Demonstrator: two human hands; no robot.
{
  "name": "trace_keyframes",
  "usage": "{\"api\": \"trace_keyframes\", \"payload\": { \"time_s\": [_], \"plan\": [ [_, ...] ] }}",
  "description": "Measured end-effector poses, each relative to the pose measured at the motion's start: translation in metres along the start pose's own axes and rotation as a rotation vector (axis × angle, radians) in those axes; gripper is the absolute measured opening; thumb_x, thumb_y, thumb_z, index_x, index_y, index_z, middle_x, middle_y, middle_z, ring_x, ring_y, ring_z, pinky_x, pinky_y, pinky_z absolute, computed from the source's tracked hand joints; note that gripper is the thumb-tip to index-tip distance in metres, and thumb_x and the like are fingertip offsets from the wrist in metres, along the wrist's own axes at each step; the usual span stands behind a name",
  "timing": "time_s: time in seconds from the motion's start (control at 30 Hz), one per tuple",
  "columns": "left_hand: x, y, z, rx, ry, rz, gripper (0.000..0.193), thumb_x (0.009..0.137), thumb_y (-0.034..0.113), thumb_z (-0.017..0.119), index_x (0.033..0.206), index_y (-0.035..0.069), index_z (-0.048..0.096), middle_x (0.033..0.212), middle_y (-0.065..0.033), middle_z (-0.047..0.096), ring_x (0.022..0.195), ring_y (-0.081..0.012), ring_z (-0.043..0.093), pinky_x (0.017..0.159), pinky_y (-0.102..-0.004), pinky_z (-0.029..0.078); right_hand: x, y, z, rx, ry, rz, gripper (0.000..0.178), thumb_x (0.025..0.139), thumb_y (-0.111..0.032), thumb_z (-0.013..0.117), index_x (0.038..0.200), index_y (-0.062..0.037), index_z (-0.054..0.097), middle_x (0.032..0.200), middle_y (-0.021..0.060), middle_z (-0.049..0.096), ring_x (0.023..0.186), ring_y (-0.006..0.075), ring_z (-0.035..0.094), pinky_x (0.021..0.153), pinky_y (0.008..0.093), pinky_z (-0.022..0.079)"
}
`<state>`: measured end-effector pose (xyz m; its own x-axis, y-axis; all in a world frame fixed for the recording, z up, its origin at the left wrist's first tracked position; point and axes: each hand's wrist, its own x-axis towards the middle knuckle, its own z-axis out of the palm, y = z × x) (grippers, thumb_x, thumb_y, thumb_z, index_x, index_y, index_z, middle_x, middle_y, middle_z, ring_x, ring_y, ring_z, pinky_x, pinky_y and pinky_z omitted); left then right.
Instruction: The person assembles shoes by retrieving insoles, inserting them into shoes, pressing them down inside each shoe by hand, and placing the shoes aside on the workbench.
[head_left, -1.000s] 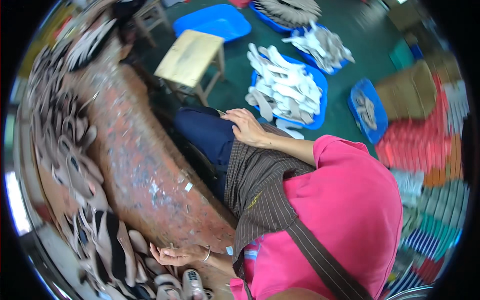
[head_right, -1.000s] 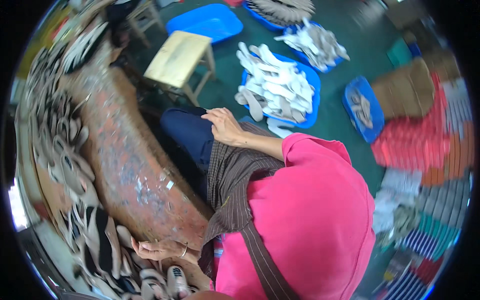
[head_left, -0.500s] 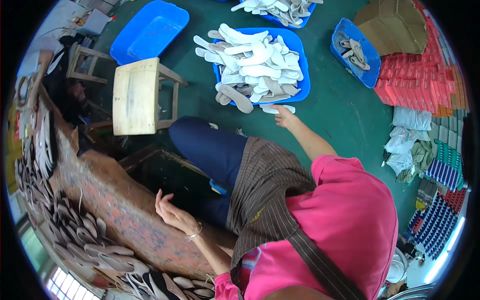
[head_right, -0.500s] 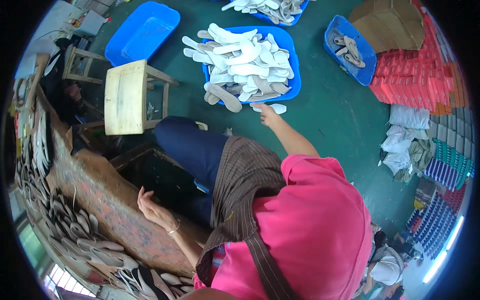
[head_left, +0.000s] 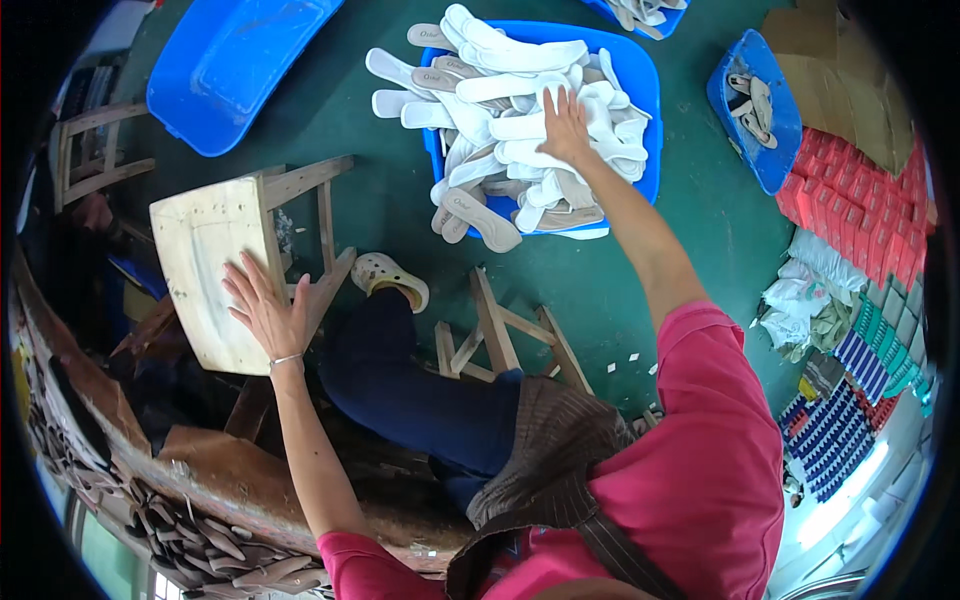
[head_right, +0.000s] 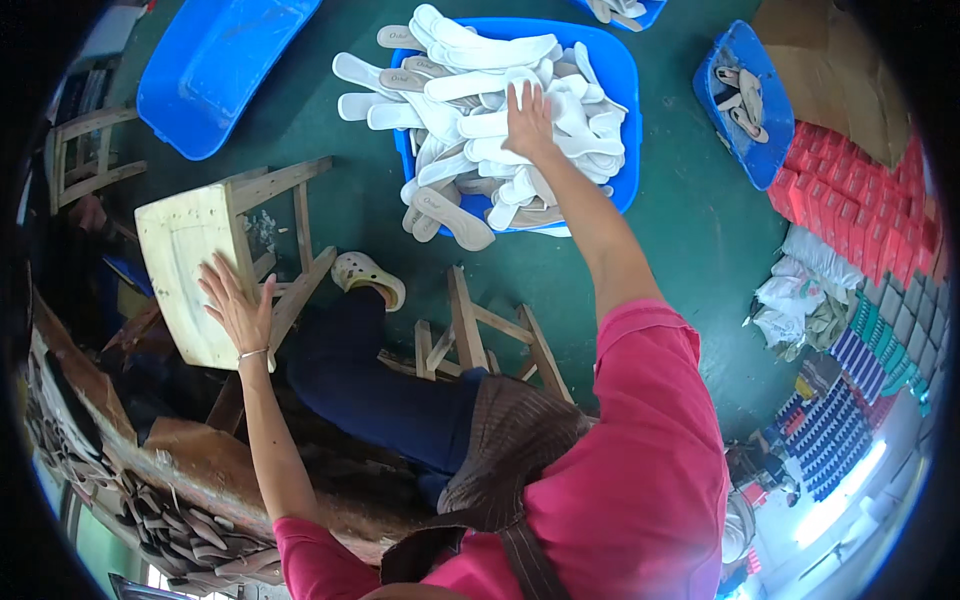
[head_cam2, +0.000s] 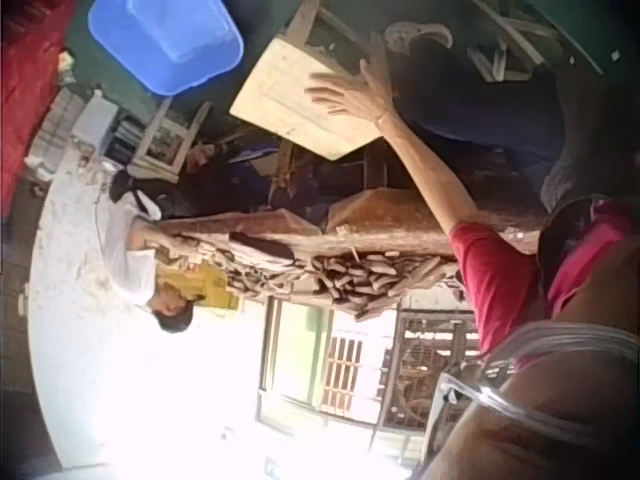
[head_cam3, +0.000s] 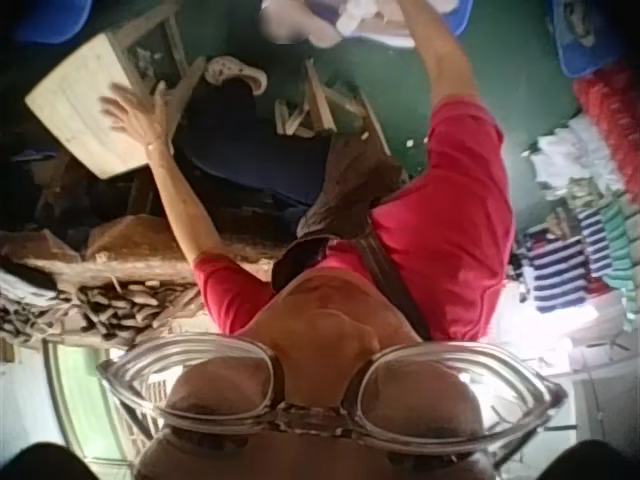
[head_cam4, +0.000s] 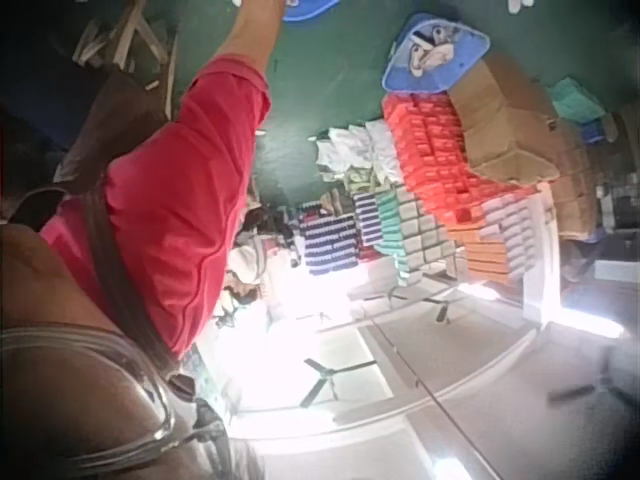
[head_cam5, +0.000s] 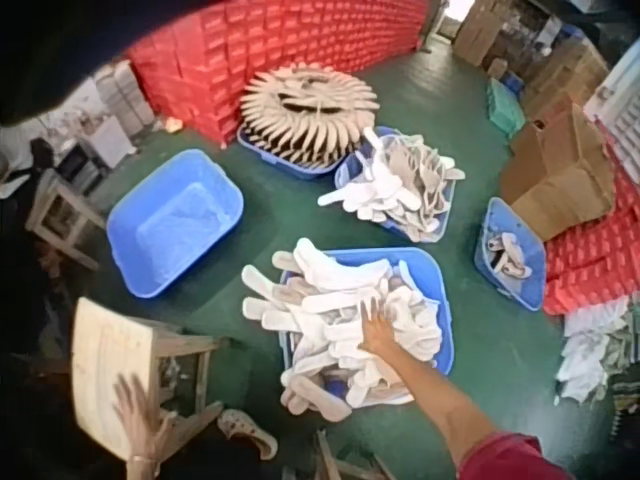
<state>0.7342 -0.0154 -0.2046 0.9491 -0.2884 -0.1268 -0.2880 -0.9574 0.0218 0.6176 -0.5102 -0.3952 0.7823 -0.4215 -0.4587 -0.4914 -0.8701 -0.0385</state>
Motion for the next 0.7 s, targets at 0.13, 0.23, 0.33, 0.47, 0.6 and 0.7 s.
{"api": "trace_keyframes", "payload": {
  "time_s": [0.13, 0.23, 0.33, 0.47, 0.6, 0.7],
  "plan": [
    [0.013, -0.001, 0.03, 0.06, 0.224, 0.063, 0.092, 0.086, 0.051, 0.068, 0.158, 0.017, 0.022, 0.163, -0.0179, 0.017, 0.149, -0.0416, 0.016, 0.114, -0.0622, 0.019, 0.099, -0.008, -0.001, -0.118, -0.073, -0.052, 0.131, 0.059, -0.041, 0.09, 0.157, -0.0084, 0.009, 0.16, 0.0252, 0.013, 0.149, 0.0417, 0.013, 0.119, 0.0566, 0.017],
    [0.012, -0.003, 0.034, 0.043, 0.199, -0.007, 0.088, 0.084, 0.052, 0.068, 0.155, 0.016, 0.031, 0.161, -0.0177, 0.022, 0.149, -0.0398, 0.018, 0.115, -0.0598, 0.019, 0.158, 0.0, 0.003, -0.18, -0.079, -0.088, 0.134, 0.059, -0.052, 0.087, 0.156, -0.0041, 0.009, 0.16, 0.0246, 0.017, 0.149, 0.0407, 0.016, 0.119, 0.0557, 0.017],
    [0.014, -0.001, 0.031, 0.017, 0.19, -0.005, 0.089, 0.084, 0.049, 0.069, 0.155, 0.012, 0.03, 0.161, -0.0196, 0.022, 0.149, -0.0403, 0.018, 0.115, -0.0588, 0.017, 0.204, 0.01, 0.007, -0.121, -0.138, -0.05, 0.13, 0.06, -0.056, 0.084, 0.156, -0.0029, 0.015, 0.16, 0.0215, 0.022, 0.15, 0.0377, 0.015, 0.12, 0.0536, 0.015],
    [0.019, 0.005, 0.027, -0.002, 0.176, 0.015, 0.088, 0.084, 0.044, 0.07, 0.154, 0.008, 0.03, 0.159, -0.0228, 0.023, 0.148, -0.0419, 0.021, 0.116, -0.0575, 0.018, 0.237, 0.022, 0.016, 0.052, -0.309, 0.026, 0.134, 0.058, -0.063, 0.083, 0.157, -0.0043, 0.013, 0.162, 0.0187, 0.018, 0.151, 0.0339, 0.014, 0.121, 0.0527, 0.01],
    [0.023, 0.007, 0.026, -0.007, 0.165, 0.044, 0.091, 0.083, 0.04, 0.074, 0.153, 0.005, 0.029, 0.159, -0.0249, 0.023, 0.147, -0.0434, 0.021, 0.117, -0.0556, 0.018, 0.246, 0.037, 0.023, 0.262, -0.45, 0.06, 0.134, 0.058, -0.067, 0.082, 0.158, -0.0103, 0.013, 0.163, 0.0149, 0.016, 0.15, 0.0313, 0.016, 0.123, 0.046, 0.009],
    [0.024, 0.007, 0.026, 0.005, 0.152, 0.047, 0.092, 0.082, 0.039, 0.075, 0.153, 0.002, 0.03, 0.158, -0.0257, 0.024, 0.146, -0.0442, 0.022, 0.118, -0.0544, 0.019, 0.253, 0.038, 0.03, 0.426, -0.595, 0.014, 0.13, 0.056, -0.065, 0.084, 0.158, -0.0169, 0.018, 0.162, 0.0144, 0.021, 0.15, 0.0313, 0.019, 0.123, 0.0459, 0.01]
  ]
}}
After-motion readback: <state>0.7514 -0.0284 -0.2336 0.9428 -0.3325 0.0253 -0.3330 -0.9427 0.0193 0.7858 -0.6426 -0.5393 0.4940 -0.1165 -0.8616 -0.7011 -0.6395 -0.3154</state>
